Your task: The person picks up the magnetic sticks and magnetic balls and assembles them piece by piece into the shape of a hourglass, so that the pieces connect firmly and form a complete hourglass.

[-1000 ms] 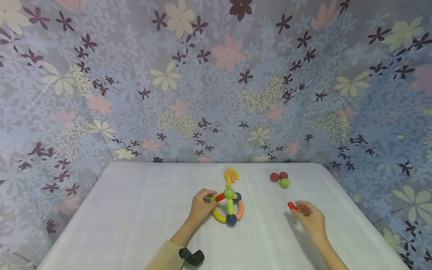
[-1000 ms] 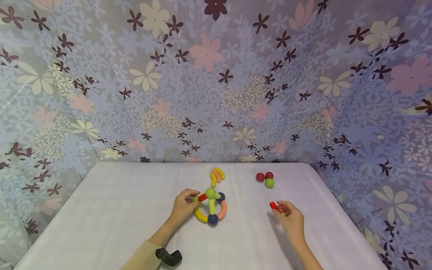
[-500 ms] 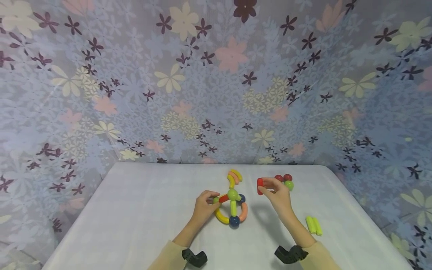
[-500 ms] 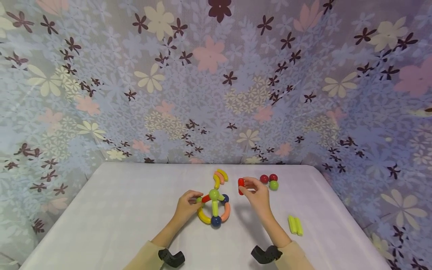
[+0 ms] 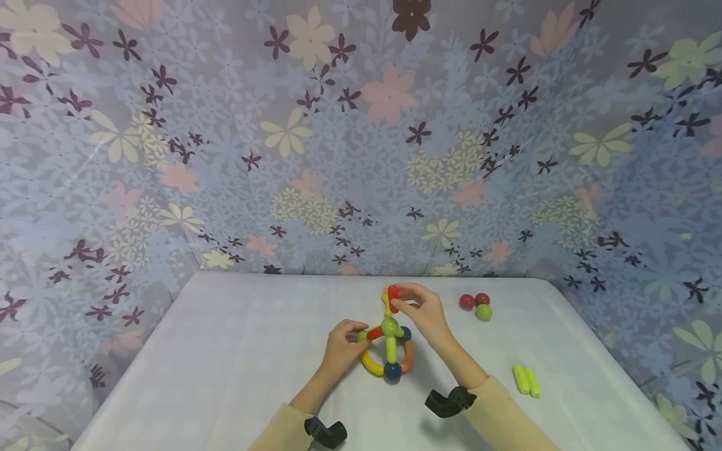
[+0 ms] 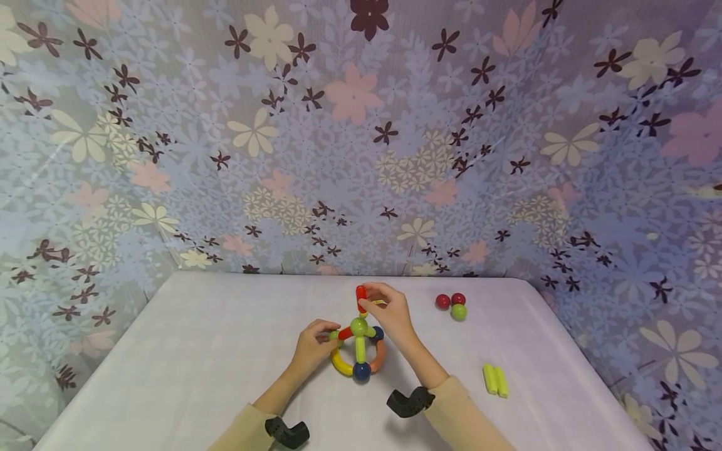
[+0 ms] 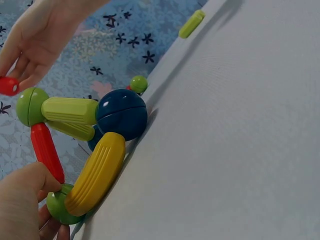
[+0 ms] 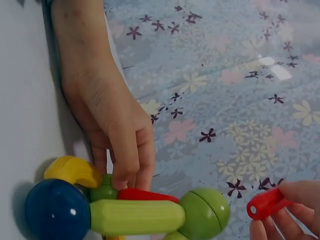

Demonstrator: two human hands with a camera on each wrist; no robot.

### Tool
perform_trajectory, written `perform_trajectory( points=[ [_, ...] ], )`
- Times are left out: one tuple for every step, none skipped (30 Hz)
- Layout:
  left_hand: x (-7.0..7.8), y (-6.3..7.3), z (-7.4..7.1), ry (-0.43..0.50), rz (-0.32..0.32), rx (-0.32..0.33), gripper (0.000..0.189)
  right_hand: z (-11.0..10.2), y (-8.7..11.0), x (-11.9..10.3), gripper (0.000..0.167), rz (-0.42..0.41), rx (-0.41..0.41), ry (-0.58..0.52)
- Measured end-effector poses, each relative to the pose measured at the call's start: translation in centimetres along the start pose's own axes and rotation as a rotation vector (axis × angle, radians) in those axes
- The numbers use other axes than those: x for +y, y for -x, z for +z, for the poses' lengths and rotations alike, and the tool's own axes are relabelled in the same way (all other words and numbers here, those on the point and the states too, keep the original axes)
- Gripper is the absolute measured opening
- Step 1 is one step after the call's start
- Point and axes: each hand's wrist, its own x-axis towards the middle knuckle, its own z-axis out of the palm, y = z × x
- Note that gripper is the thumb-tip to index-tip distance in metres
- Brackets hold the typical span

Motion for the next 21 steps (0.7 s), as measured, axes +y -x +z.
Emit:
perform_trajectory(
  points=[
    [0.0,0.0,0.0,-0.002,0.008,0.003,0.026,0.2,-0.1,0.0,0.033,-0.01,-0.021,-0.006],
    [0.0,0.0,0.0,-0.003,0.017,0.002,0.026,0.3,-0.1,0.1,0.033,-0.022,-0.041,-0.012],
    [0.0,0.0,-0.1,-0.002,0.016,0.001,0.026,0.5,-0.2,0.1,0.034,-0.037,-0.06,-0.015],
    [0.1,0.0,-0.1,0.0,0.017,0.0,0.025,0.6,-0.2,0.2,0.034,-0.05,-0.077,-0.016],
    [0.1,0.0,-0.2,0.0,0.02,-0.002,0.025,0.7,-0.3,0.2,0.034,-0.061,-0.089,-0.019],
    [0.1,0.0,-0.2,0.0,0.022,-0.003,0.025,0.8,-0.3,0.3,0.034,-0.075,-0.1,-0.016],
    [0.2,0.0,-0.2,0.001,0.025,-0.004,0.025,0.8,-0.3,0.3,0.034,-0.086,-0.106,-0.013],
    [0.1,0.0,-0.2,0.002,0.024,-0.007,0.024,0.9,-0.3,0.3,0.034,-0.094,-0.113,-0.01],
    [0.1,0.0,-0.2,0.003,0.022,-0.006,0.024,0.9,-0.3,0.3,0.034,-0.099,-0.12,-0.004],
    [0.1,0.0,-0.2,0.003,0.029,-0.004,0.024,1.0,-0.3,0.3,0.033,-0.103,-0.128,0.002],
    [0.0,0.0,-0.2,0.0,0.046,0.0,0.023,1.1,-0.3,0.3,0.033,-0.106,-0.136,0.006],
    [-0.1,0.0,-0.2,-0.001,0.063,0.005,0.023,1.1,-0.3,0.3,0.033,-0.112,-0.147,0.013],
    [-0.1,0.0,-0.2,0.0,0.082,0.011,0.022,1.2,-0.3,0.3,0.033,-0.115,-0.157,0.017],
    [-0.3,0.0,-0.2,-0.006,0.11,0.017,0.021,1.3,-0.3,0.4,0.032,-0.118,-0.169,0.021],
    [-0.3,0.0,-0.2,-0.005,0.124,0.023,0.021,1.4,-0.3,0.5,0.032,-0.122,-0.178,0.024],
    [-0.4,-0.1,-0.1,-0.008,0.135,0.027,0.02,1.4,-0.3,0.6,0.032,-0.128,-0.187,0.022],
    [-0.5,-0.1,-0.1,-0.011,0.144,0.028,0.02,1.4,-0.3,0.6,0.032,-0.13,-0.195,0.021],
    [-0.5,-0.1,-0.1,-0.009,0.13,0.024,0.02,1.5,-0.3,0.7,0.032,-0.135,-0.201,0.023],
    [-0.4,-0.1,-0.1,-0.009,0.114,0.021,0.021,1.5,-0.3,0.8,0.032,-0.136,-0.203,0.024],
    [-0.3,-0.1,-0.1,-0.011,0.095,0.015,0.021,1.5,-0.3,0.8,0.032,-0.139,-0.204,0.024],
    [-0.2,-0.1,-0.1,-0.009,0.065,0.009,0.021,1.5,-0.2,0.8,0.032,-0.14,-0.202,0.025]
  ],
)
